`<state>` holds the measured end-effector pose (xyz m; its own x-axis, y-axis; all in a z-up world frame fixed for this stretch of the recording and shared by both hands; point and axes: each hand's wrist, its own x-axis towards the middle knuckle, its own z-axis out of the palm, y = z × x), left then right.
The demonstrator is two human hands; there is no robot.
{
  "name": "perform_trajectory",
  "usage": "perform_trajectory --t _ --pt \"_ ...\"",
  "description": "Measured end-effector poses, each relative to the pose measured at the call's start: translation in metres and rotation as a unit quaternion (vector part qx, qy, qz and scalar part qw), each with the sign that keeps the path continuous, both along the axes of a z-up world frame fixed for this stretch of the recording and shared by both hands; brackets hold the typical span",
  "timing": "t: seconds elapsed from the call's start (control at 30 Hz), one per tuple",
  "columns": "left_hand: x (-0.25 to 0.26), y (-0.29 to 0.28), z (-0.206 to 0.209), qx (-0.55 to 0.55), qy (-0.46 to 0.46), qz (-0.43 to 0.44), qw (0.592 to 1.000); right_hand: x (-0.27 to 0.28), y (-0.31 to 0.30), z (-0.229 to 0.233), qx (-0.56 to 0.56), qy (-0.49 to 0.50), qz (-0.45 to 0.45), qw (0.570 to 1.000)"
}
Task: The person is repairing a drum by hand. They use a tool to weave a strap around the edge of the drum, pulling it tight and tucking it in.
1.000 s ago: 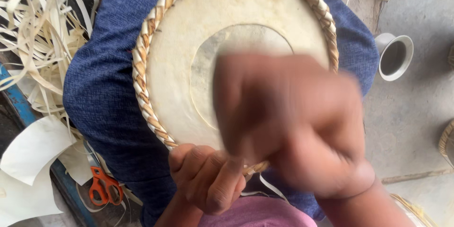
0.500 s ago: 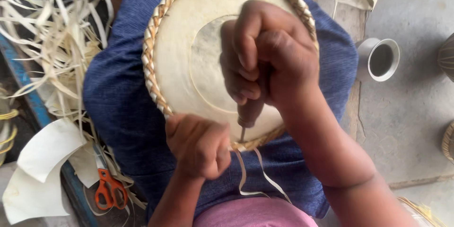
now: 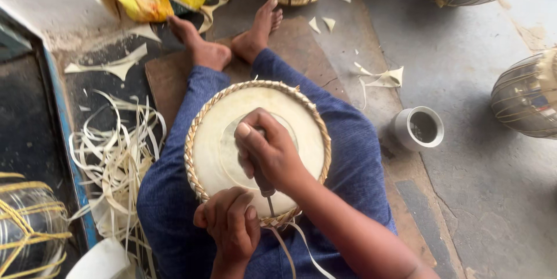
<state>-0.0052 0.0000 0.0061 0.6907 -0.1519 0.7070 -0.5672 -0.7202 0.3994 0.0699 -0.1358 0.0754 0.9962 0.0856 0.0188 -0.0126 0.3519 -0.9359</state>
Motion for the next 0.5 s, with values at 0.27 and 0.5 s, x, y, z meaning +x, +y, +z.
perform_trajectory --t 0.27,0.5 --pt "-0.04 0.009 -0.053 -0.118 -0.042 -0.019 0.992 0.004 -0.01 -0.011 0.13 0.004 0.059 0.99" --pt "-0.083 -0.009 -0.133 -0.211 0.421 -0.028 0.882 -0.024 -0.01 0.006 -0.284 -0.13 -0.086 0.946"
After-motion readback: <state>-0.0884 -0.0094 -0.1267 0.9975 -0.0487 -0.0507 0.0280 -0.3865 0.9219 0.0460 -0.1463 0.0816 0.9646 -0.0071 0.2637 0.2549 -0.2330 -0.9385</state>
